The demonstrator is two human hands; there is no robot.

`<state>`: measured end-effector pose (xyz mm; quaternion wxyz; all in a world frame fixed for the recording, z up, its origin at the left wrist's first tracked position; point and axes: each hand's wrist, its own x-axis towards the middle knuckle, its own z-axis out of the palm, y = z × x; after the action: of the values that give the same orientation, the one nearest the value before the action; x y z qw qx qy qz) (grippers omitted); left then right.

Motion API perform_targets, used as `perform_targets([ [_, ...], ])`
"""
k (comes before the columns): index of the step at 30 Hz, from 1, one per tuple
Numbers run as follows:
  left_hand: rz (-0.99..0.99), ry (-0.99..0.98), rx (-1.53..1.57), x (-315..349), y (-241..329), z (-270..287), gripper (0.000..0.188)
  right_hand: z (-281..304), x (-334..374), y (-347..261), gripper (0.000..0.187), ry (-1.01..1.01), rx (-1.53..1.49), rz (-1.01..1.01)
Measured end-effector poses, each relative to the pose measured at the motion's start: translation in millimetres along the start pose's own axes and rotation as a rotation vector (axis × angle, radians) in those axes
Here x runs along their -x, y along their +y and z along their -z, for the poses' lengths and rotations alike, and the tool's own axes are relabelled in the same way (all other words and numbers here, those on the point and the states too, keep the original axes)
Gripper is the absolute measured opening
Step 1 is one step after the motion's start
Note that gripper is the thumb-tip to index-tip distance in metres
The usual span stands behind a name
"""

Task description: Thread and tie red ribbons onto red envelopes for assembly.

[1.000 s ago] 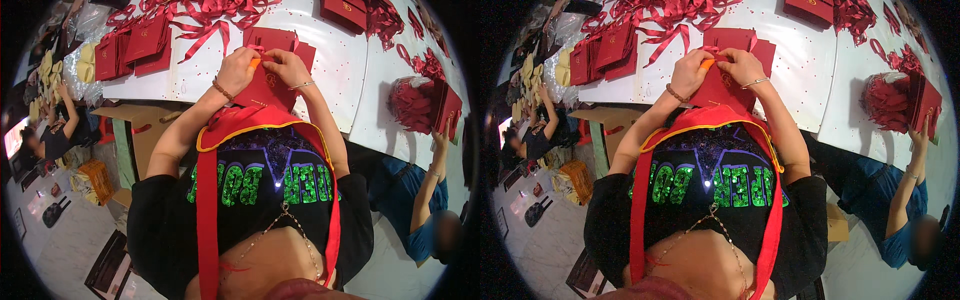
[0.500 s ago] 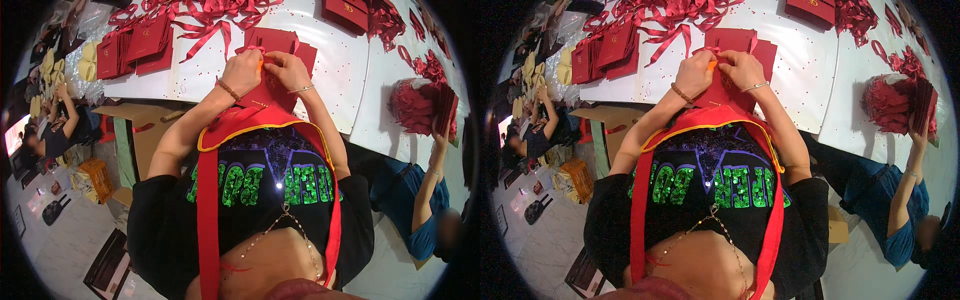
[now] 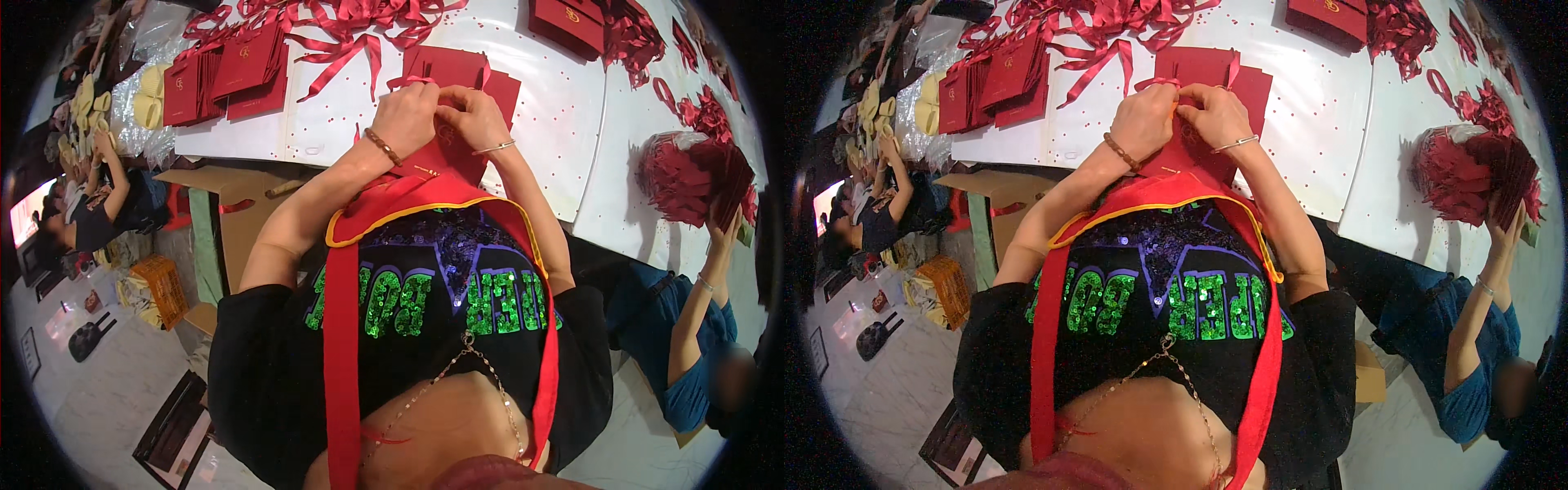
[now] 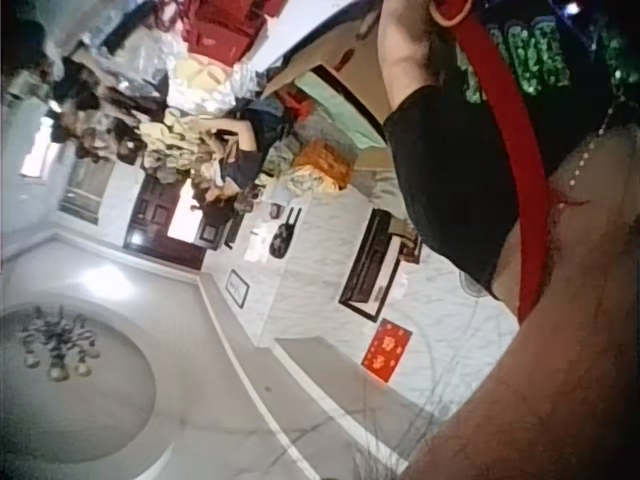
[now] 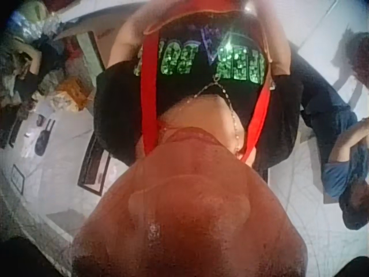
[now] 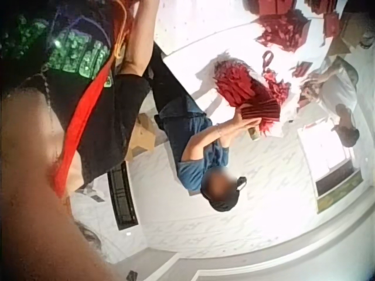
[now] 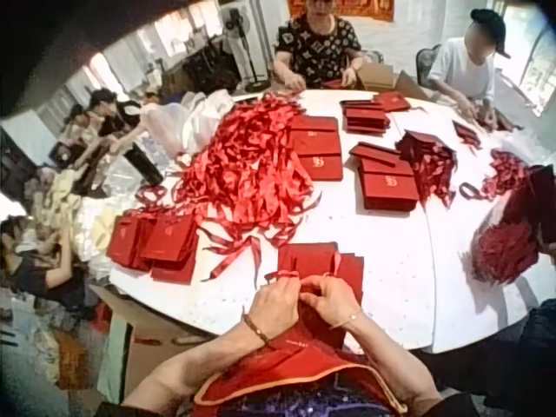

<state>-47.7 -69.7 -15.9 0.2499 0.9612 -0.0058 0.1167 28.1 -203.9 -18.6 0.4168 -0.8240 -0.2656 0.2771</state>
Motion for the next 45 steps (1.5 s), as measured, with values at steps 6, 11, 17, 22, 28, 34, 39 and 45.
perform_targets([
  [6,0.304,-0.102,0.621,3,-12,10,0.023,2,4,-7,0.029,0.046,0.041,0.059],
  [11,0.16,-0.117,0.221,-6,-9,13,0.026,-3,8,-6,0.027,0.126,0.046,0.127],
  [17,0.085,-0.335,0.134,-34,-32,37,0.026,-6,19,-11,0.022,0.165,0.109,0.232],
  [22,0.093,-0.957,0.258,-67,-40,47,0.026,-14,19,-14,0.02,0.211,0.185,0.328],
  [28,0.103,-1.223,0.404,-87,-51,38,0.024,-14,22,-20,0.019,0.221,0.227,0.377],
  [34,0.067,-1.291,0.469,-96,-52,33,0.02,-18,20,-12,0.018,0.188,0.265,0.357],
  [39,-0.01,-1.422,0.38,-97,-56,23,0.015,-16,18,-13,0.018,0.2,0.189,0.418],
  [45,0.188,-0.805,0.53,-72,-63,-1,0.014,-7,16,-14,0.021,0.18,0.169,0.237],
])
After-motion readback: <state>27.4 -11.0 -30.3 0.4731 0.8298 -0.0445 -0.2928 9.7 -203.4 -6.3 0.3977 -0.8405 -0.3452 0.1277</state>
